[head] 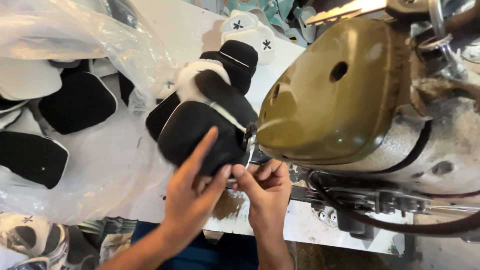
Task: The person uses a sewing machine to stitch black and white shoe parts. They repeatedly pick up parts, align them under the needle, and sew them. The person also adjusts the thread on the machine and moves finished parts aside.
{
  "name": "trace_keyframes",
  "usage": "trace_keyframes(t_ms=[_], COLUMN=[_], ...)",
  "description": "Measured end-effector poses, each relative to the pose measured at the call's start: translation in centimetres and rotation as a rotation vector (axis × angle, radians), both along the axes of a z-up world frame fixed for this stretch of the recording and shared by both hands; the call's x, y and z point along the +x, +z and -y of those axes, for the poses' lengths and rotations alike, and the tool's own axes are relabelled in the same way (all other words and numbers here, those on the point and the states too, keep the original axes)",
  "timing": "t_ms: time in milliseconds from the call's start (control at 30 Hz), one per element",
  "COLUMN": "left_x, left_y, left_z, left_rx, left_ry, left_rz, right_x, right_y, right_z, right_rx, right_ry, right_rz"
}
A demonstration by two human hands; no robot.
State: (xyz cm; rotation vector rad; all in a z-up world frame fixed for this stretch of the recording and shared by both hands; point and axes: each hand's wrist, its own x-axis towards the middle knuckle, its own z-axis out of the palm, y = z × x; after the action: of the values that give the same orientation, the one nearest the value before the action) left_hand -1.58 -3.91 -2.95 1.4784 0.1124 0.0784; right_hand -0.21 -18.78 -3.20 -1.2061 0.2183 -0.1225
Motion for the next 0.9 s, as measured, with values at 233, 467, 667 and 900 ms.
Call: trace_keyframes(t_ms=[233,467,667,900], left_x=[0.8,-0.7,-4.5,-3.4], left_y=[1.9,-0.2,-3.3,-2.9], left_z=[-1.6,-2.9,-0.2,1.0], left_rx=[-0.401,-0.229,0.019,0.002], left_ry=[0.21,0.153,0.093,0.037], left_rz=[0.016,-0.011,0.043,0.029], right_x=[0.2,0.7,-0.9,-0.8], right_y=[0.2,0.7,-1.9,-1.5], right_z=[-0.3,-0.5,0.1,0.4], right_rx=[0.046,-0.059,0.043,-0.02], right_ry=[0.001,-0.068,0.025,-0.017], right_rz=[0.06,0.005,0.182,0.171])
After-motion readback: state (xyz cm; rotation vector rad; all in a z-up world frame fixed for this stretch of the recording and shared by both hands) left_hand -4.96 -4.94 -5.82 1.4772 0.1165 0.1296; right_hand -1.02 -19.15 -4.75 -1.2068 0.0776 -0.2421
